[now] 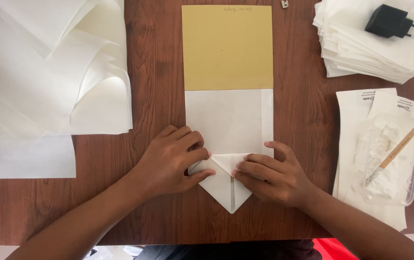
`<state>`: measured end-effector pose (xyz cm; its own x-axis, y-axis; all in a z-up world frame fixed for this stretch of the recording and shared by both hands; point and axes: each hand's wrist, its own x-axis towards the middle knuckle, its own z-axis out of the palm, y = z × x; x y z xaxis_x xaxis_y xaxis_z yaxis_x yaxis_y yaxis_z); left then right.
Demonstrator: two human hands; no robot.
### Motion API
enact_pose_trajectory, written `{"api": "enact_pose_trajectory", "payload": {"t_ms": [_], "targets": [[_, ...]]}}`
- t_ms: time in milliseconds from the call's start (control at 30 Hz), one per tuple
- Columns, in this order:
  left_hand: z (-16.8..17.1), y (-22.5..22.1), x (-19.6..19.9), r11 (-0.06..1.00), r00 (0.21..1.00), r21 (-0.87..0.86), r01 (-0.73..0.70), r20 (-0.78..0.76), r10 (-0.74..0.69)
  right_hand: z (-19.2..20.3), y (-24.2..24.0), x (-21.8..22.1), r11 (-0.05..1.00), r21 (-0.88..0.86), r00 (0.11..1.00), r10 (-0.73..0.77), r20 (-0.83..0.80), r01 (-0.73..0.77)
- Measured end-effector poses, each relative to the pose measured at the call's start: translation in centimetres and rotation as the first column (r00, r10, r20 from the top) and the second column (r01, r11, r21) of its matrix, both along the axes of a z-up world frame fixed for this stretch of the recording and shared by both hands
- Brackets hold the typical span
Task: Folding and applying glue to the bottom of a white paper bag to seal it.
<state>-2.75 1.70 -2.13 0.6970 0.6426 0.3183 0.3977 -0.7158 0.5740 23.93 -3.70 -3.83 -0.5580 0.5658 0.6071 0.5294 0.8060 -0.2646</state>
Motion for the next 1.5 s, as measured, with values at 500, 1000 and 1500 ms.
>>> {"api": "enact_pose_trajectory", "payload": {"t_ms": [500, 1000, 1500], "targets": [[-0.9, 0.0, -0.1, 0.999, 0.999, 0.043, 0.029, -0.030, -0.028, 0.2, -0.3, 1.2, 0.996, 0.021, 0.994, 0.090, 0.056, -0.092], [-0.4, -0.6, 0.3, 0.958, 0.978, 0.198, 0.207, -0.075, -0.195, 1.0, 0.9, 2.6, 0.981, -0.177, 0.995, -0.089, -0.042, 0.081], [-1.0, -0.4, 0.1, 0.980, 0.990, 0.145, 0.136, 0.022, -0.140, 1.9, 0.8, 2.6, 0.962, -0.196, 0.979, -0.170, 0.113, 0.190]]}}
